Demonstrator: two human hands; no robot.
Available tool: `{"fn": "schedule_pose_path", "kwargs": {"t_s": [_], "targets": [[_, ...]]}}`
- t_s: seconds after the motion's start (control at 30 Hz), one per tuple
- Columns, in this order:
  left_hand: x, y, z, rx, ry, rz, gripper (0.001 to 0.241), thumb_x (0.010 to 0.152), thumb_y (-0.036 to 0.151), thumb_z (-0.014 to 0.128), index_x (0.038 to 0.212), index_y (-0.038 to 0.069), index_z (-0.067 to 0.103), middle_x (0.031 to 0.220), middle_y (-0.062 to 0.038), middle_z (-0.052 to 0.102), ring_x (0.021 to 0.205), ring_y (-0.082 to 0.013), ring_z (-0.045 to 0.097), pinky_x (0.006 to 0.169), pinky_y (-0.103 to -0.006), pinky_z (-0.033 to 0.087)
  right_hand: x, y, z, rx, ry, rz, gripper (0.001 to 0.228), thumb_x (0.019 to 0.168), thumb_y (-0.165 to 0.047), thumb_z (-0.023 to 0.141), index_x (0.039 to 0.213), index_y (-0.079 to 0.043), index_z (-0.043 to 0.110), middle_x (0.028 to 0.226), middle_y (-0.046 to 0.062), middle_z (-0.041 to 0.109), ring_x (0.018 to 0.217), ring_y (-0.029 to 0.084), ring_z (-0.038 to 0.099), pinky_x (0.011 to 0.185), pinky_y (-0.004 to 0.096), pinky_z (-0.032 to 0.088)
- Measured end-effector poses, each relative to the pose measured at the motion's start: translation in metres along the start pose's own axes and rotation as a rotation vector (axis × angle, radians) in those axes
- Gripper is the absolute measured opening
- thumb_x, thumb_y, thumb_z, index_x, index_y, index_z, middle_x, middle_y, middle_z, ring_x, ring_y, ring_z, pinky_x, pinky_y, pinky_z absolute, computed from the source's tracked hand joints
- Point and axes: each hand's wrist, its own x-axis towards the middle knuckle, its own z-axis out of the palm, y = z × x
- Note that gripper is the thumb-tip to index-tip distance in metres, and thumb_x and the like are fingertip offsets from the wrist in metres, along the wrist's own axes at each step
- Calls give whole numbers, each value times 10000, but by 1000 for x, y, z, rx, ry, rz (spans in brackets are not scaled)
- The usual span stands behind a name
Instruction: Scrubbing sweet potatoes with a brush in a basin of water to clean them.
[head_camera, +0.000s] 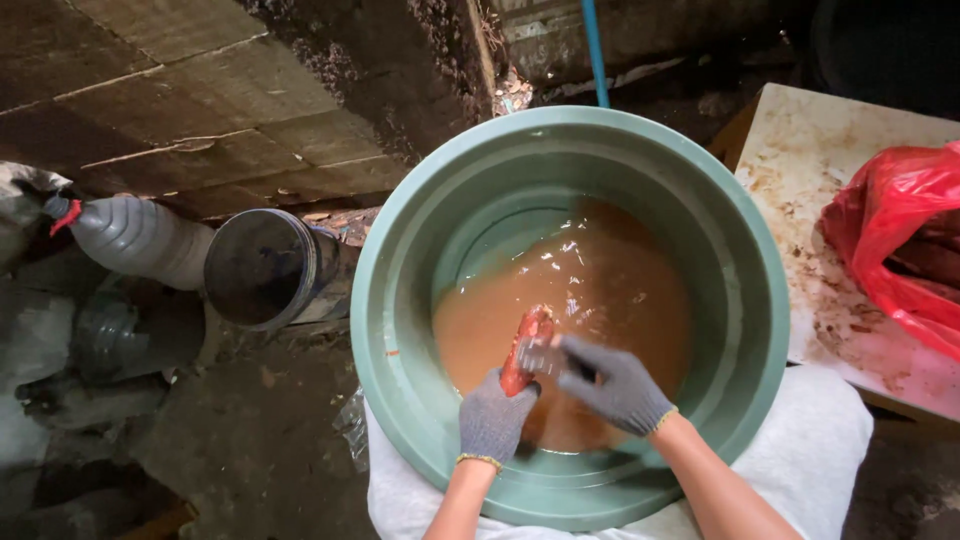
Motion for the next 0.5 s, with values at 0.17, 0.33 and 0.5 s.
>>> {"fn": "schedule_pose_path", "kwargs": {"t_s": [0.17, 0.33, 0.5], "targets": [[6, -6, 10, 95, 108, 50, 446, 800, 570, 611, 1127, 271, 662, 821, -86, 746, 822, -414, 684, 767, -484, 525, 14, 13, -6, -115, 516, -7, 531, 838, -258, 779, 1329, -90, 663, 1263, -6, 743, 1075, 78, 688, 946, 276, 522], [12, -10, 14, 125, 162, 61, 397, 805, 571, 619, 1092, 298, 602, 802, -72, 726, 786, -441, 663, 748, -486, 514, 4, -9, 1, -59, 286, -19, 528, 833, -270, 769, 1330, -119, 676, 1172, -60, 708, 1041, 35, 611, 950, 251, 491], [14, -19, 21, 127, 158, 106, 404, 843, 546, 677, 1140, 291, 578, 832, -51, 743, 810, -416, 680, 757, -489, 504, 8, 7, 6, -86, 254, -91, 540, 817, -329, 801, 1309, -129, 705, 1334, 26, 721, 1192, 101, 678, 1027, 300, 510]]}}
